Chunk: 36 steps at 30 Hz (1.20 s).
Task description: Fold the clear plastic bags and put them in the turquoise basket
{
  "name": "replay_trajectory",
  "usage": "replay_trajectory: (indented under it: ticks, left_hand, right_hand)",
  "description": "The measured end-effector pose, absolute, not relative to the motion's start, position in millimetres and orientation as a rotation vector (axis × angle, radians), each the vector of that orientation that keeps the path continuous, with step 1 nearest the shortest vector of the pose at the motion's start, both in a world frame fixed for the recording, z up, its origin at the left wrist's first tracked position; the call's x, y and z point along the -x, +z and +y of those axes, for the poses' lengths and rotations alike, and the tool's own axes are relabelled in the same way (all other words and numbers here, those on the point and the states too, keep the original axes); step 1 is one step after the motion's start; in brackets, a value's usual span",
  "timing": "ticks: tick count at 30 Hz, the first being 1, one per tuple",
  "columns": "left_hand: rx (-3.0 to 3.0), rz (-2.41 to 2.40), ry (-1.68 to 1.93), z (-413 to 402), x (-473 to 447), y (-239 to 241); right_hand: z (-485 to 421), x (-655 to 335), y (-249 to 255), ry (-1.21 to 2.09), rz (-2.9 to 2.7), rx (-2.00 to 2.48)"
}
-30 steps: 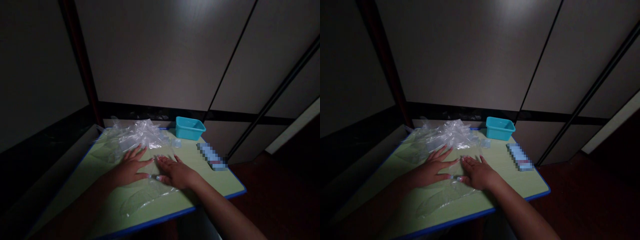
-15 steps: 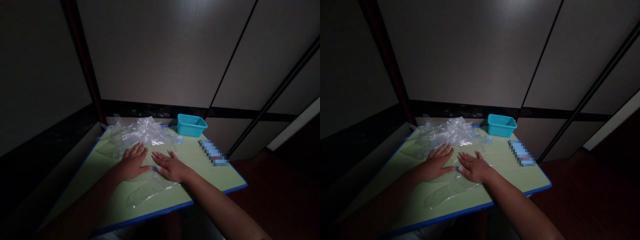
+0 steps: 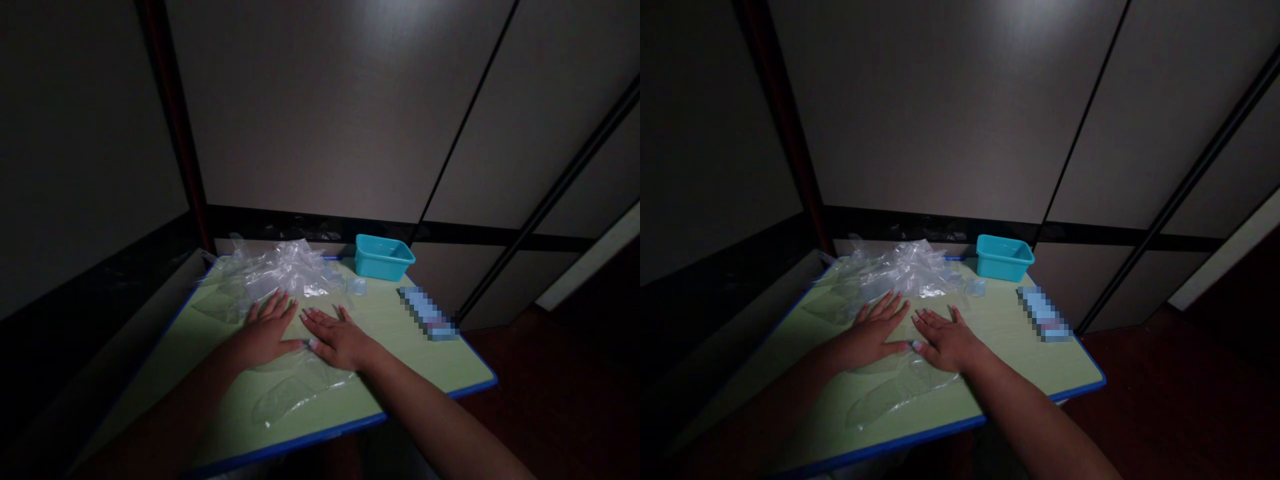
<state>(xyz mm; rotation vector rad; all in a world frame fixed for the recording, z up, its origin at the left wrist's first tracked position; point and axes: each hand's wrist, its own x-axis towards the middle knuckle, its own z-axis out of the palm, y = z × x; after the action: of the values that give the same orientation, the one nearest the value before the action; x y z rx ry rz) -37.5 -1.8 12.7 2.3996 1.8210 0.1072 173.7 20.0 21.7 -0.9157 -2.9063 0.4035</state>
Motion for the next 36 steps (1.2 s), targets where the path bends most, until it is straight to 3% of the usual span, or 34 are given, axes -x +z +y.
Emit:
replay_trajectory:
  ticks: [6,17,24,31,36]
  left_hand:
    - [-2.41,1.896,0.275,2,39,10]
    - [-2.31,1.873,0.012,1,44,20]
    - [-2.327,1.863,0.023,2,44,20]
    - [-2.458,1.763,0.234,3,44,28]
    - [-2.529,1.656,0.223,1,40,21]
  right_hand:
    - [18,-176,30,0.29,-2.871,0.966]
    - [16,-175,26,0.367,-2.916,0.958]
    - [18,-179,27,0.358,-2.836,1.023]
    - [43,-211,33,0.033,-2.171,1.495]
    - [51,-223,31,0.031,-1.982,1.718]
